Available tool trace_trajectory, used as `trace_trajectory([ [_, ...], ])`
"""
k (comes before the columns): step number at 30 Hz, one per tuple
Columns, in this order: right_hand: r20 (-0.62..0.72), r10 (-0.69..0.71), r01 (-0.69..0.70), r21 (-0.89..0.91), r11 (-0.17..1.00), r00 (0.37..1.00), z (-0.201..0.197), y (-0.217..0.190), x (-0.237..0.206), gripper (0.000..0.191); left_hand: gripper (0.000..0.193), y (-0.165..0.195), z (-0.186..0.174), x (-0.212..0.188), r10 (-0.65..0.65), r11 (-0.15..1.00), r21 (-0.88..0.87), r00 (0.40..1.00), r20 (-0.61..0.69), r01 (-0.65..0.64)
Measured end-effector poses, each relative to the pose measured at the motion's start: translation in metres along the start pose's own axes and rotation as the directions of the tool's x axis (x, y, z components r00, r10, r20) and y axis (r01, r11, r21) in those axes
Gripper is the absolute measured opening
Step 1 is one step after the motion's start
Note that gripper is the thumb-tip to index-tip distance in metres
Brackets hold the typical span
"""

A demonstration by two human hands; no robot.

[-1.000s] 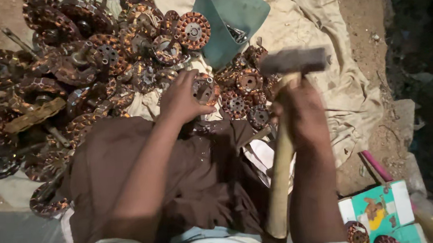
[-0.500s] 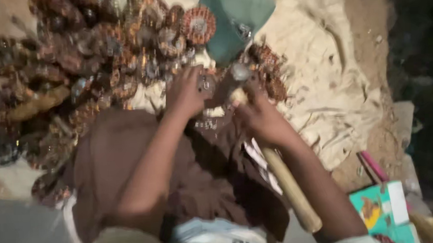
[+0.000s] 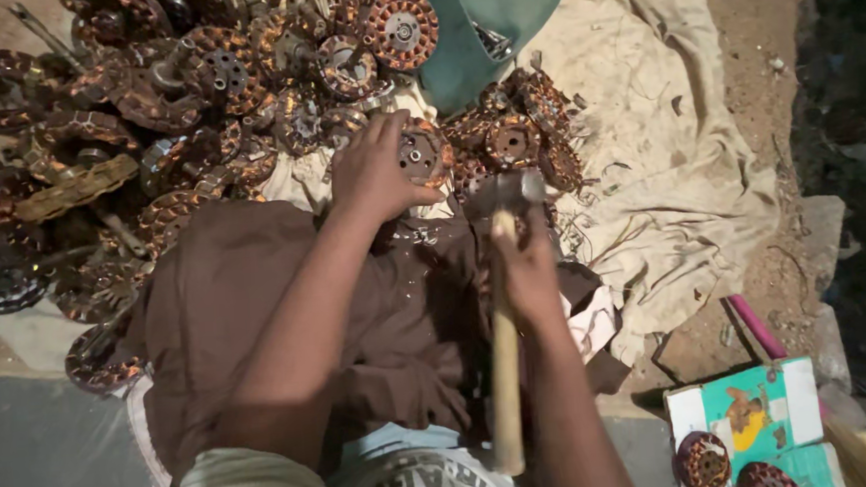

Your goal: The person sits on the ground among piles of scrap electric motor stators and hammers copper windings with a mallet to break them apart, using a metal cylinder to press and separate components, working one stator at a time on their lap and setting processed pieces aside.

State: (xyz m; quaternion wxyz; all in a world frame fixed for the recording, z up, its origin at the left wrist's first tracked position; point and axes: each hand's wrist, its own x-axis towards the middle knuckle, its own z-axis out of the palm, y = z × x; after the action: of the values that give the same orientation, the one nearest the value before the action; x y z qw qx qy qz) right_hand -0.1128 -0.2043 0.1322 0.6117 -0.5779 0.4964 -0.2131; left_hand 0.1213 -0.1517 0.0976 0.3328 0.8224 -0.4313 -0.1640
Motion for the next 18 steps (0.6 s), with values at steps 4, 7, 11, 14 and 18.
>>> trace_trajectory([
  [4, -0.001, -0.211, 0.206, -0.221, 0.953, 0.977, -0.001, 0.097, 0.02, 0.084, 0.116, 0.001, -0.003, 0.0, -0.031, 0.998, -0.044, 0.998, 0.047, 0.033],
  [7, 0.005, -0.369, 0.357, -0.268, 0.895, 0.929, 0.001, 0.14, 0.033, 0.101, 0.119, 0.003, -0.004, 0.0, -0.011, 0.999, -0.031, 1.0, 0.013, 0.011],
  [11, 0.039, -0.154, 0.152, 0.048, 0.987, 0.987, 0.006, 0.144, 0.043, 0.104, 0.122, 0.002, -0.001, 0.001, -0.003, 0.999, -0.047, 1.0, 0.014, 0.004],
  [14, 0.168, -0.446, 0.475, -0.222, 0.852, 0.879, 0.009, 0.136, 0.044, 0.102, 0.122, -0.002, 0.004, 0.001, -0.014, 0.999, -0.052, 1.0, 0.013, 0.015],
  [18, 0.141, -0.491, 0.487, -0.516, 0.704, 0.86, 0.016, 0.132, 0.037, 0.095, 0.121, -0.003, 0.008, 0.001, 0.027, 0.995, -0.09, 0.999, -0.042, -0.031],
])
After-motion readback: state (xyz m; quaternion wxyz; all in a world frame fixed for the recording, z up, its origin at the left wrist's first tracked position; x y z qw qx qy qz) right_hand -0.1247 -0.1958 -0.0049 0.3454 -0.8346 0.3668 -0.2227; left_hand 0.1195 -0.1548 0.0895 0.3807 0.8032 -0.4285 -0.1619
